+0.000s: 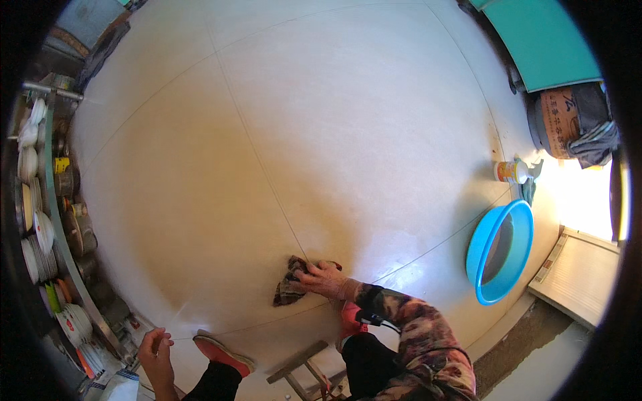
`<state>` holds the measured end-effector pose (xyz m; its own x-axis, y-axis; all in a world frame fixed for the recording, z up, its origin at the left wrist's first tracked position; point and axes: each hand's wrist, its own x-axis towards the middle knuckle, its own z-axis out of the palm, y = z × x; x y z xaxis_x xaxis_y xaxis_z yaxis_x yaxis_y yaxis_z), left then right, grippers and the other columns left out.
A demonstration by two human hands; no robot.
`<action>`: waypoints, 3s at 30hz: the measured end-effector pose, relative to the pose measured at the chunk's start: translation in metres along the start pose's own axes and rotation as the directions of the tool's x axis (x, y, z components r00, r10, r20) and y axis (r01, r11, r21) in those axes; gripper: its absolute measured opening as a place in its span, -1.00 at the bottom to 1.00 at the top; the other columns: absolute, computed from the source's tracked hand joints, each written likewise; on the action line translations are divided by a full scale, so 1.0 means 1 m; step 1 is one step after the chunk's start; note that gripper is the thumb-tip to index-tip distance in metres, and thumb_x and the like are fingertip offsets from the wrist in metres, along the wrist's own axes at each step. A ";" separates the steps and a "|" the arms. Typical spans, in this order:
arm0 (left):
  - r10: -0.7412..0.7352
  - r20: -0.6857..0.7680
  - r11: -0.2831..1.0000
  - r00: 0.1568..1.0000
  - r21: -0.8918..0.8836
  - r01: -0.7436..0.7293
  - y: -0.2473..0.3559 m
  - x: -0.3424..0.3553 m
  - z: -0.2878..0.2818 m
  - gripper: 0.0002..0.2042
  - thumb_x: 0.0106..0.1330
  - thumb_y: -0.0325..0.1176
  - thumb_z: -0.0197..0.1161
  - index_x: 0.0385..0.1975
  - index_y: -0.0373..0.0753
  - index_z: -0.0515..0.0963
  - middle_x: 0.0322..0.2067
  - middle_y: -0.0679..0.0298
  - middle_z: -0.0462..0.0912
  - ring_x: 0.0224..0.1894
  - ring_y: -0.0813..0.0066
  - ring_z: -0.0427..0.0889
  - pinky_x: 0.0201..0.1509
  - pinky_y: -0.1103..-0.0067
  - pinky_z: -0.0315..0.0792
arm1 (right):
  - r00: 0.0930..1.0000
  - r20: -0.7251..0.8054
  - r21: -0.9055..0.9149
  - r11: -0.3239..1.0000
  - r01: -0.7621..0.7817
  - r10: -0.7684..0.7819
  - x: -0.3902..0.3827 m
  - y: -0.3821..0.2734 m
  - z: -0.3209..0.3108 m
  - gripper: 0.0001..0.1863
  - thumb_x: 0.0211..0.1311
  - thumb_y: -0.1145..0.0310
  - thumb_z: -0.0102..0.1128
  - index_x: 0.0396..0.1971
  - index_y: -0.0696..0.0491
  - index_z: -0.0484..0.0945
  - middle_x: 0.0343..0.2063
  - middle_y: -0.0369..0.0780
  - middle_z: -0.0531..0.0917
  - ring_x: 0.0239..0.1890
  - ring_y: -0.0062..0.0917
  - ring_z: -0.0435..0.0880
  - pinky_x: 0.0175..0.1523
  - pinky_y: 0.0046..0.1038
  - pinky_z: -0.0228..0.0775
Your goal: The person sits on a low stool and wipes the tiled kitchen floor with a cloth, repeatedly dipping it into a blue basin of water. They move the basin and a spray bottle aside, then continue wiping different areas of the floor before wringing the cloth in the basin.
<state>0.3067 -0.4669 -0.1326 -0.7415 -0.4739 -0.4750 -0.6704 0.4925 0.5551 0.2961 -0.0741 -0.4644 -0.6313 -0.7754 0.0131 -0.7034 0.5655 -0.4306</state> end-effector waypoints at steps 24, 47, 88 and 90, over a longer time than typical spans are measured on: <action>0.172 0.134 0.984 0.976 0.030 -0.178 0.046 -0.032 0.039 -0.77 0.28 -0.49 0.11 -0.10 -0.39 0.53 -0.30 0.19 0.59 -0.29 0.48 0.56 -0.12 0.55 0.47 | 0.795 -0.148 -0.247 0.757 -0.605 0.588 -0.213 0.081 -0.089 -0.43 0.12 0.36 0.12 0.14 -0.51 0.46 0.00 -0.29 0.47 -0.11 -0.32 0.48 -0.13 -0.29 0.37; 0.343 -0.161 0.939 0.925 0.083 -0.334 0.017 -0.256 -0.005 -0.80 0.13 -0.51 0.19 -0.25 -0.40 0.58 -0.33 0.11 0.66 -0.26 0.31 0.62 -0.09 0.48 0.48 | 0.422 -0.597 -0.133 0.434 -0.891 0.683 -0.299 0.164 -0.097 -0.47 0.25 0.44 0.05 0.26 0.00 0.35 -0.09 -0.10 0.52 -0.02 -0.20 0.49 0.03 -0.17 0.35; -0.301 -0.407 0.830 0.862 -0.557 0.027 -0.434 -0.195 -0.094 -0.60 0.28 -0.12 0.24 -0.12 -0.38 0.54 -0.30 0.16 0.61 -0.30 0.41 0.59 -0.14 0.47 0.53 | 0.998 0.065 -0.206 0.978 0.018 -0.005 0.102 -0.259 0.039 -0.26 0.08 0.37 0.18 0.33 -0.29 0.24 0.14 -0.21 0.38 -0.02 -0.28 0.44 -0.07 -0.19 0.36; -0.353 -0.410 0.890 0.841 -0.426 0.166 -0.441 -0.202 -0.142 -0.61 0.26 -0.14 0.25 -0.12 -0.37 0.54 -0.31 0.18 0.59 -0.31 0.41 0.59 -0.17 0.51 0.52 | 0.991 -0.008 -0.190 0.972 -0.135 0.136 0.043 -0.186 0.008 -0.26 0.09 0.38 0.17 0.33 -0.34 0.24 0.08 -0.19 0.42 -0.08 -0.26 0.47 -0.09 -0.20 0.36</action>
<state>0.7558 -0.6922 -0.1845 -0.3748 -0.8717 -0.3157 -0.7071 0.0486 0.7054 0.4021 -0.2143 -0.3907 -0.7237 -0.6890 -0.0382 -0.6609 0.7079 -0.2491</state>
